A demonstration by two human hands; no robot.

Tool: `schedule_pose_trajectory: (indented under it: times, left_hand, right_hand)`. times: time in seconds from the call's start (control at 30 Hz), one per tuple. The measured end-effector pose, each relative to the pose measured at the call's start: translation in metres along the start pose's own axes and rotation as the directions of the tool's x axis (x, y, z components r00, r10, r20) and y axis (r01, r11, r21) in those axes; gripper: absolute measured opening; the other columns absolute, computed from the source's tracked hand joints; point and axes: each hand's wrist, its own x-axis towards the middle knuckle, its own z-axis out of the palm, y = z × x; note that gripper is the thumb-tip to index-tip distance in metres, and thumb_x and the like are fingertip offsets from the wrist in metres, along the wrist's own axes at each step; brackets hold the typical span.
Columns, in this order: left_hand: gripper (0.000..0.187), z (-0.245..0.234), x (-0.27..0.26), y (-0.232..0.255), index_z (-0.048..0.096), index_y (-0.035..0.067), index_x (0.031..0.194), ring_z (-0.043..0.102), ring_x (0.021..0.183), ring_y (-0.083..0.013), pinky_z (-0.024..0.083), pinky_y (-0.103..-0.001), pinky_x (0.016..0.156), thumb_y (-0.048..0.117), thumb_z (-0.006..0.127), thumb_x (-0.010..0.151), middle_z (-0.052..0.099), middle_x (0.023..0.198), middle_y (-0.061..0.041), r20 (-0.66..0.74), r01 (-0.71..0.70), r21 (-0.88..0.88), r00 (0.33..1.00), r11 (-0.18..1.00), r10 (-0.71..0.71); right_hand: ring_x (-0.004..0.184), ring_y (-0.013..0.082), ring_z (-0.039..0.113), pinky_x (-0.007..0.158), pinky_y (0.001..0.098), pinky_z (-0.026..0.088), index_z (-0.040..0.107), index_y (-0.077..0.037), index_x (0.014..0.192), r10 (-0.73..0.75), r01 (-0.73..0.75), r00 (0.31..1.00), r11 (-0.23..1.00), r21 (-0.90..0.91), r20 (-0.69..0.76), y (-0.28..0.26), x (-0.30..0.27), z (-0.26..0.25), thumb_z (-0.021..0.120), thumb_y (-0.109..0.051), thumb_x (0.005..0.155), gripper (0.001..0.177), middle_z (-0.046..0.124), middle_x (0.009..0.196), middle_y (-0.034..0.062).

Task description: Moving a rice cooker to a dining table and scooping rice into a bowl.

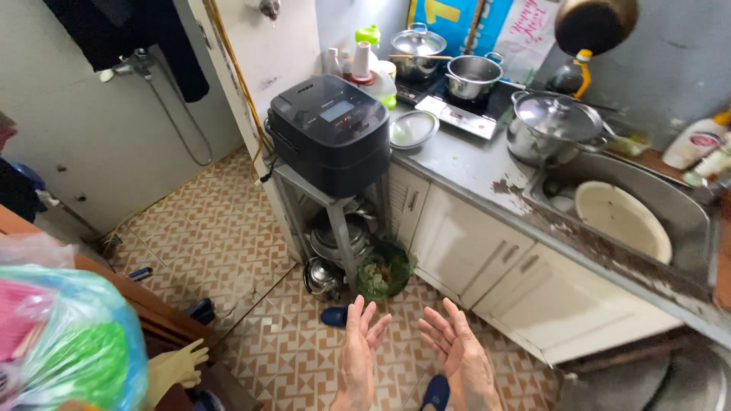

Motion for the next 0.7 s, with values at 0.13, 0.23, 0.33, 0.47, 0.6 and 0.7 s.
schedule_pose_trajectory:
  times: [0.13, 0.23, 0.33, 0.47, 0.6, 0.7]
  left_hand:
    - [0.088, 0.053, 0.051, -0.001, 0.042, 0.018, 0.19, 0.075, 0.144, -0.0294, 0.052, -0.043, 0.127, 0.059, 0.047, 0.112, 0.055, 0.191, -0.014, -0.029, -0.067, -0.064, 0.997, 0.996, 0.065]
    - [0.09, 0.103, 0.081, 0.0, 0.044, 0.015, 0.189, 0.075, 0.145, -0.029, 0.049, -0.044, 0.132, 0.059, 0.05, 0.11, 0.054, 0.192, -0.015, -0.061, -0.066, -0.103, 0.996, 0.993, 0.06]
    - [0.091, 0.133, 0.105, -0.003, 0.039, 0.012, 0.189, 0.075, 0.144, -0.0291, 0.052, -0.043, 0.131, 0.061, 0.048, 0.113, 0.054, 0.191, -0.016, -0.09, -0.109, -0.117, 0.991, 0.987, 0.098]
    - [0.087, 0.127, 0.13, -0.016, 0.048, 0.014, 0.187, 0.079, 0.138, -0.0289, 0.055, -0.041, 0.124, 0.056, 0.056, 0.111, 0.058, 0.189, -0.017, -0.182, -0.166, -0.209, 0.975, 0.964, 0.128]
    - [0.091, 0.13, 0.122, 0.009, 0.044, 0.014, 0.188, 0.078, 0.144, -0.0303, 0.056, -0.043, 0.124, 0.059, 0.056, 0.11, 0.055, 0.19, -0.017, -0.316, -0.212, -0.154, 0.936, 0.965, 0.155]
    - [0.089, 0.113, 0.134, 0.017, 0.044, 0.013, 0.187, 0.078, 0.145, -0.0295, 0.055, -0.042, 0.125, 0.06, 0.05, 0.111, 0.055, 0.19, -0.017, -0.38, -0.282, -0.142, 0.901, 0.949, 0.211]
  right_hand:
    - [0.15, 0.0476, 0.065, 0.123, 0.0562, 0.049, 0.047, -0.002, 0.186, 0.003, -0.002, 0.998, 1.0, -0.012, 0.07, -0.05, 0.061, 0.011, 0.044, -0.039, 0.117, 0.078, 0.065, 0.173, 0.0353]
    - [0.149, 0.0432, 0.066, 0.127, 0.056, 0.05, 0.044, -0.006, 0.188, 0.072, -0.068, 0.997, 0.99, -0.125, 0.03, -0.105, 0.093, 0.029, 0.041, -0.042, 0.12, 0.077, 0.066, 0.175, 0.0324]
    - [0.149, 0.0411, 0.064, 0.125, 0.0556, 0.05, 0.043, -0.003, 0.187, 0.075, -0.05, 0.988, 0.982, -0.182, 0.133, -0.143, 0.129, 0.045, 0.039, -0.042, 0.119, 0.078, 0.064, 0.175, 0.031]
    - [0.162, 0.0418, 0.061, 0.137, 0.0558, 0.047, 0.039, -0.003, 0.187, 0.113, -0.046, 0.971, 0.952, -0.301, 0.209, -0.171, 0.153, 0.08, 0.036, -0.045, 0.117, 0.082, 0.059, 0.181, 0.0306]
    - [0.168, 0.042, 0.058, 0.141, 0.0567, 0.045, 0.044, -0.003, 0.185, 0.197, -0.077, 0.933, 0.927, -0.367, 0.302, -0.176, 0.181, 0.11, 0.039, -0.046, 0.115, 0.082, 0.058, 0.184, 0.0275]
    - [0.165, 0.0421, 0.06, 0.139, 0.0556, 0.047, 0.043, 0.001, 0.183, 0.231, -0.093, 0.915, 0.919, -0.384, 0.332, -0.166, 0.201, 0.134, 0.042, -0.045, 0.114, 0.083, 0.058, 0.183, 0.0302]
